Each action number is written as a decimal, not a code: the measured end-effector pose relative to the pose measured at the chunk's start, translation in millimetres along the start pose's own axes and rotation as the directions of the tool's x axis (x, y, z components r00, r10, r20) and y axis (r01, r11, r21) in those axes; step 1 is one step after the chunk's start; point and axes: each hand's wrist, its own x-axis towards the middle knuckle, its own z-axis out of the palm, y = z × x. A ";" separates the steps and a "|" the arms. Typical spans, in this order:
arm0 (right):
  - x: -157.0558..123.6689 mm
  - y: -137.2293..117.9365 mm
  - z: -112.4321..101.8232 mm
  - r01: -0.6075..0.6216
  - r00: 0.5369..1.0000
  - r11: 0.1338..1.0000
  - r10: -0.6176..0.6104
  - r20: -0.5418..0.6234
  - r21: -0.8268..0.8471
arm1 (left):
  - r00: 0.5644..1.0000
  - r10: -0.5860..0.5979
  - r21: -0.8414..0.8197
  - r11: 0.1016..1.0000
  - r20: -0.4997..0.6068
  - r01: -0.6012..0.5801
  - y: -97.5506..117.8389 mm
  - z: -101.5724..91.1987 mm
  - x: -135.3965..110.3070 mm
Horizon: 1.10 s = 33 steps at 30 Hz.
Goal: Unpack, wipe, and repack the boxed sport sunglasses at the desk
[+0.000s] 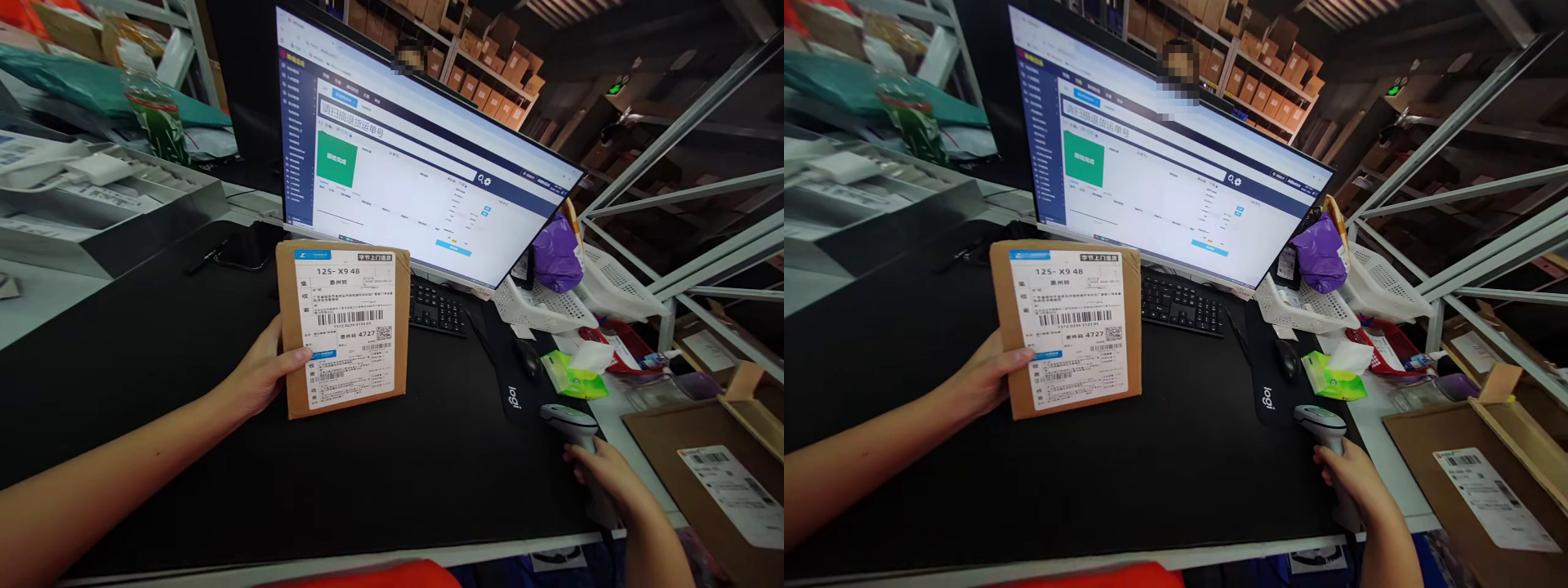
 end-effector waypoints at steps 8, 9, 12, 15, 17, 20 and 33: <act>6.1 8.3 -2.3 0.010 1.000 1.000 -0.011 -0.018 -0.026 | 1.000 0.004 -0.016 1.000 0.004 -0.004 -0.2 -0.6 2.5; 7.9 9.9 -3.4 0.012 1.000 0.999 -0.013 -0.026 -0.040 | 1.000 -0.002 -0.020 1.000 0.007 0.002 0.0 -0.9 2.9; 14.0 15.7 -6.3 0.019 0.999 0.998 -0.022 -0.044 -0.062 | 1.000 -0.011 -0.035 0.999 0.018 0.012 0.3 -1.2 4.1; 18.8 21.0 -7.5 0.024 0.999 0.999 -0.026 -0.043 -0.047 | 1.000 -0.013 -0.044 0.999 0.020 0.014 0.1 -1.1 5.3; 18.9 21.2 -7.0 0.023 0.999 0.999 -0.025 -0.046 -0.029 | 1.000 -0.011 -0.047 0.999 0.021 0.012 -0.2 -0.9 6.0; 12.8 13.6 -5.5 0.002 0.998 1.000 -0.002 -0.061 -0.002 | 1.000 0.007 -0.064 0.998 0.025 -0.006 -0.6 -0.4 6.7; -4.4 -9.0 -4.4 -0.028 0.996 0.999 0.026 -0.084 -0.020 | 0.995 0.040 -0.123 0.992 0.094 -0.028 -3.4 -0.2 7.5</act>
